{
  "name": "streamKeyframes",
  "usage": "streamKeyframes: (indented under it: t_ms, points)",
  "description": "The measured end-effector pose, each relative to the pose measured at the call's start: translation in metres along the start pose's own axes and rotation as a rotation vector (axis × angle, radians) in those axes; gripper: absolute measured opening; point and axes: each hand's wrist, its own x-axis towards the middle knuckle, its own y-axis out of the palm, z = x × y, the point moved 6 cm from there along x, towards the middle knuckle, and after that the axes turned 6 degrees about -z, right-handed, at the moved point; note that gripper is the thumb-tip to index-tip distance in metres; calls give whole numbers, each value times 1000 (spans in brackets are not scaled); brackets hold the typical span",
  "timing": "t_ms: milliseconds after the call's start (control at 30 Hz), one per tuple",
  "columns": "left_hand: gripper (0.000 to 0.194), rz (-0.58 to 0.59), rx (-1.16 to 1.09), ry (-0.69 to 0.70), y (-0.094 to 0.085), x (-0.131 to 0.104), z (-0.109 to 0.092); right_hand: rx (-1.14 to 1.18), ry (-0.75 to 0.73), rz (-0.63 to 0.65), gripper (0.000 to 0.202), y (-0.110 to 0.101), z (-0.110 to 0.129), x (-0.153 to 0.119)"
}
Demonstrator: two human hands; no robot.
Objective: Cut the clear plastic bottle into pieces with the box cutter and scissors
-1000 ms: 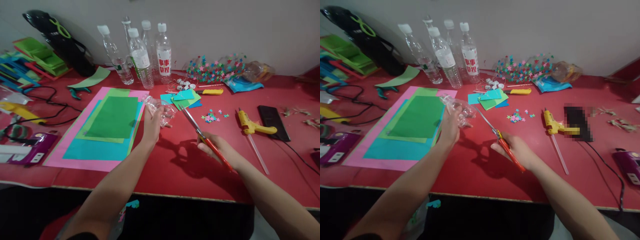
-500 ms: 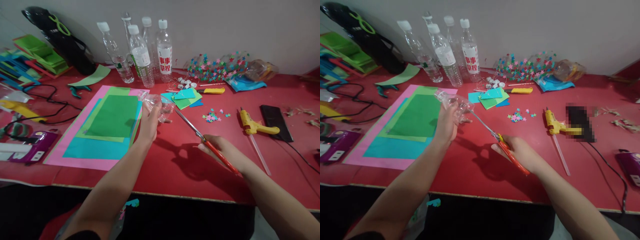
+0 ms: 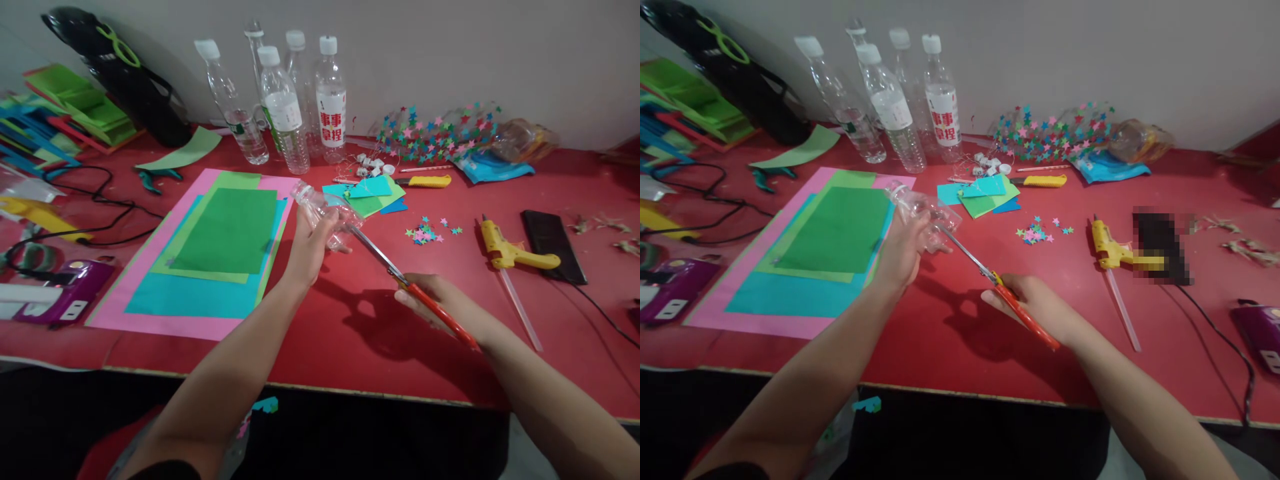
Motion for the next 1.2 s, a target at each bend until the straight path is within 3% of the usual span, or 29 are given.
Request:
streamKeyframes:
  t_ms: [933,1200]
  points:
    - [34,-11,-8,-19,1,-3,-4,45,-35,-1,55,3,-4,4]
    - [41,23,35,23,1,1,-12,158,-16,78,60,7,1,0]
